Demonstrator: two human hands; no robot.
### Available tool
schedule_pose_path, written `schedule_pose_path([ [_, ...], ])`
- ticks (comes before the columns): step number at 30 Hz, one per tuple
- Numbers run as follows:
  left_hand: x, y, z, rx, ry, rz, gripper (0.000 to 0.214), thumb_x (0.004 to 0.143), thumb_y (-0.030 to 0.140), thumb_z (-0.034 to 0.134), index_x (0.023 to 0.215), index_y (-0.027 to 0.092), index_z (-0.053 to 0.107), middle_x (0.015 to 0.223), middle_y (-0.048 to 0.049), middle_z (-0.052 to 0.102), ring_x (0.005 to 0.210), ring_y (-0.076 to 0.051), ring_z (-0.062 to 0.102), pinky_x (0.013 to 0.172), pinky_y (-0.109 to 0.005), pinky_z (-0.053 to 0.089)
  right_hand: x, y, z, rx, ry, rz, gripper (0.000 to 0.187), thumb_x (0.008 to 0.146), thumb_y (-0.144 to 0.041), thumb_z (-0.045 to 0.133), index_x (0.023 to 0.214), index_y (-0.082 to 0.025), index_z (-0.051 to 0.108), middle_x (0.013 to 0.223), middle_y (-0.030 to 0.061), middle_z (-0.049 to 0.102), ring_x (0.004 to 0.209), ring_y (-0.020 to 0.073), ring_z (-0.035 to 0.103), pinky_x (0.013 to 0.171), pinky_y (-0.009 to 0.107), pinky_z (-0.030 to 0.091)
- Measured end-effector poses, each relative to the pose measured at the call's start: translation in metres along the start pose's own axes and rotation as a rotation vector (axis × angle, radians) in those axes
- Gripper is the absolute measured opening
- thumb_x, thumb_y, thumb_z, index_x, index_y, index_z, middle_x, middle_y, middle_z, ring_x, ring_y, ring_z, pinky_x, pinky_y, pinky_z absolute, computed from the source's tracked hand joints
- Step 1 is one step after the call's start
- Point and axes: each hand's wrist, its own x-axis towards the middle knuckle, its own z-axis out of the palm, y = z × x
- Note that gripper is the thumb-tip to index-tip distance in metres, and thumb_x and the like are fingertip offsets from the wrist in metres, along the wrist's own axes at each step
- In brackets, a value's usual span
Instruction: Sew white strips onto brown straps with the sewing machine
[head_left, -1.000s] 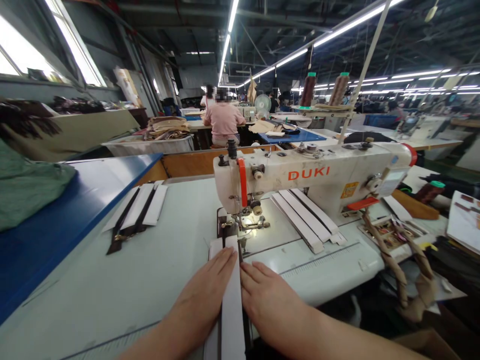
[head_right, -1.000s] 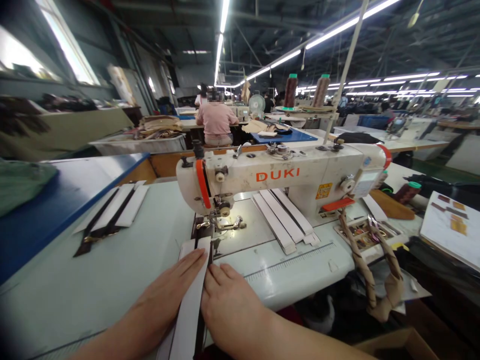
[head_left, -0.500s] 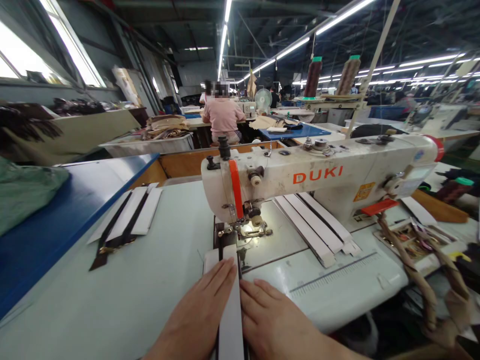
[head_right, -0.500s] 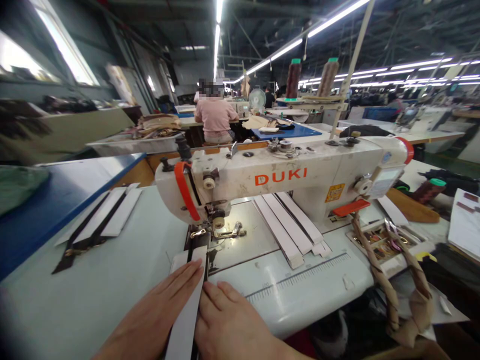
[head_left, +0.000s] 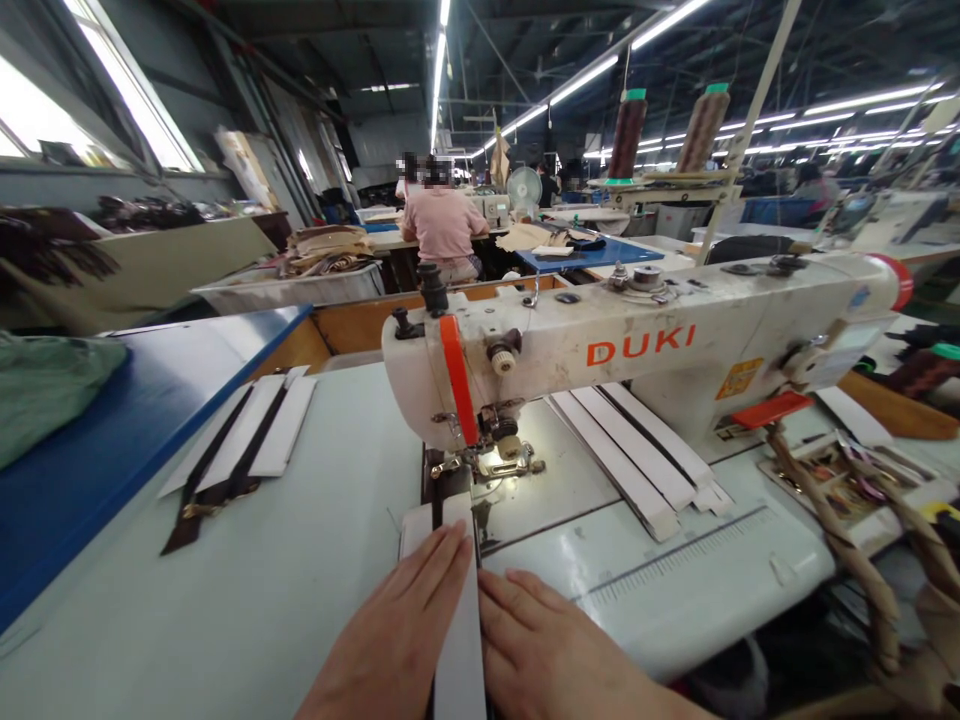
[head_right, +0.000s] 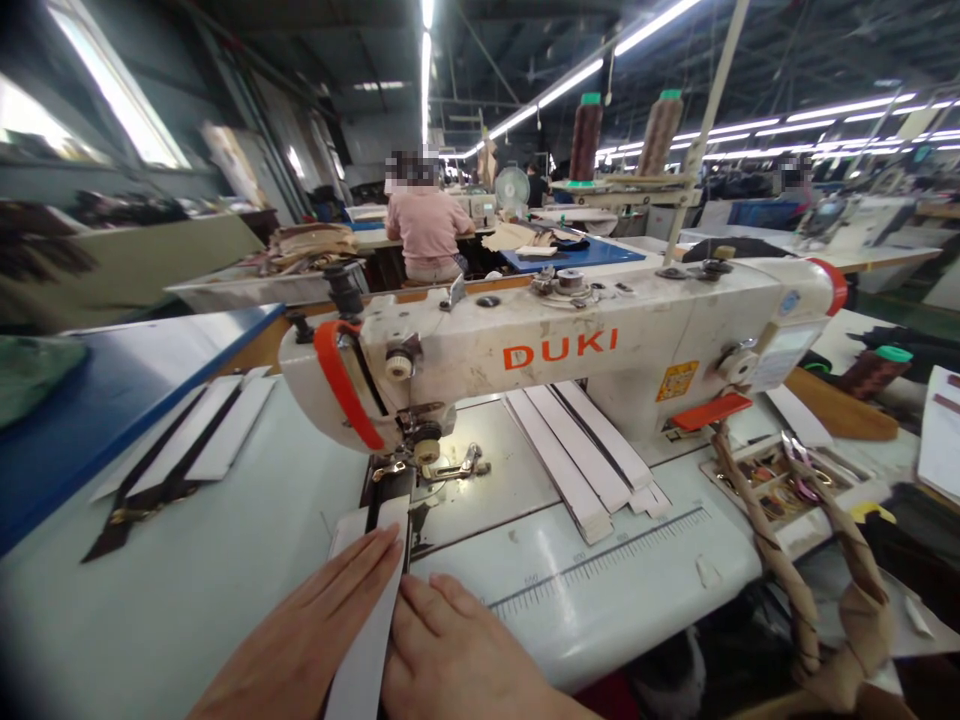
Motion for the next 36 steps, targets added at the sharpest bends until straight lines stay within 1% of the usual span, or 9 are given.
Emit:
schedule_pose_path([
  [4,-0.002,-0.001,0.003,-0.030,-0.013,-0.008,0.051,0.083,0.006,0.034,0.132,0.009,0.050,0.133,-0.0138,0.059,0.125,-0.022,0.053,0.101,-0.032,0.048,-0.001,-0.001,0.003,0.032,-0.003,0.009,0.035,0.096,-0.030,0.046,0.121,-0.009,0.059,0.129,0.0127,0.061,0.124,0.0248,0.050,0.104,0.036,0.043],
  [8,-0.002,-0.002,0.007,0.008,0.031,0.017,0.055,0.081,0.005,0.035,0.135,0.008,0.044,0.132,-0.0148,0.059,0.124,-0.022,0.054,0.102,-0.031,0.046,-0.002,-0.001,0.009,0.031,0.022,0.004,0.034,0.095,-0.030,0.048,0.118,-0.008,0.061,0.126,0.0125,0.063,0.123,0.0256,0.050,0.104,0.036,0.042],
  [10,-0.002,-0.002,0.007,0.030,0.049,0.025,0.053,0.082,0.005,0.034,0.134,0.007,0.045,0.131,-0.0153,0.060,0.123,-0.022,0.055,0.100,-0.032,0.048,-0.002,-0.001,0.011,0.020,0.028,0.004,0.033,0.096,-0.031,0.047,0.116,-0.009,0.062,0.125,0.0112,0.064,0.122,0.0253,0.051,0.104,0.035,0.043],
  [15,-0.003,0.000,0.006,0.022,0.028,0.005,0.052,0.083,0.007,0.034,0.133,0.008,0.046,0.132,-0.0149,0.060,0.123,-0.022,0.055,0.098,-0.032,0.050,-0.001,0.000,0.010,-0.012,0.072,-0.009,0.033,0.096,-0.030,0.047,0.117,-0.010,0.061,0.126,0.0098,0.064,0.120,0.0239,0.053,0.101,0.034,0.045],
  [22,-0.001,-0.001,0.001,0.016,0.042,0.007,0.064,0.082,0.006,0.034,0.146,0.009,0.028,0.133,-0.0133,0.059,0.120,-0.020,0.057,0.098,-0.030,0.049,0.000,0.001,0.011,-0.062,0.173,-0.004,0.034,0.098,-0.032,0.041,0.115,-0.011,0.062,0.121,0.0081,0.066,0.115,0.0223,0.056,0.096,0.032,0.048],
  [26,0.000,-0.002,-0.001,0.028,0.036,0.015,0.069,0.081,0.006,0.035,0.149,0.007,0.021,0.132,-0.0150,0.060,0.118,-0.022,0.059,0.100,-0.031,0.047,0.001,0.001,0.012,-0.048,0.147,-0.007,0.033,0.097,-0.030,0.043,0.115,-0.011,0.062,0.123,0.0084,0.065,0.117,0.0226,0.055,0.097,0.032,0.048],
  [31,-0.001,-0.002,0.001,0.038,0.026,0.017,0.076,0.082,0.006,0.035,0.152,0.009,0.007,0.131,-0.0123,0.061,0.114,-0.021,0.062,0.097,-0.029,0.049,0.001,0.000,0.011,-0.027,0.092,-0.006,0.033,0.093,-0.019,0.045,0.121,-0.009,0.059,0.128,0.0102,0.062,0.120,0.0234,0.053,0.100,0.034,0.046],
  [34,-0.001,-0.002,0.003,0.040,0.035,0.023,0.077,0.082,0.006,0.034,0.152,0.008,0.002,0.128,-0.0124,0.063,0.112,-0.022,0.063,0.094,-0.030,0.051,0.000,0.000,0.012,-0.007,0.045,-0.009,0.036,0.091,-0.015,0.046,0.124,-0.009,0.057,0.131,0.0114,0.060,0.124,0.0238,0.050,0.103,0.035,0.044],
  [36,-0.001,-0.002,0.003,0.046,0.037,0.021,0.077,0.082,0.007,0.034,0.152,0.007,0.001,0.127,-0.0133,0.063,0.112,-0.023,0.063,0.093,-0.031,0.052,0.000,0.000,0.013,-0.002,0.035,-0.011,0.035,0.091,-0.017,0.047,0.124,-0.009,0.057,0.132,0.0115,0.059,0.124,0.0240,0.050,0.103,0.035,0.044],
])
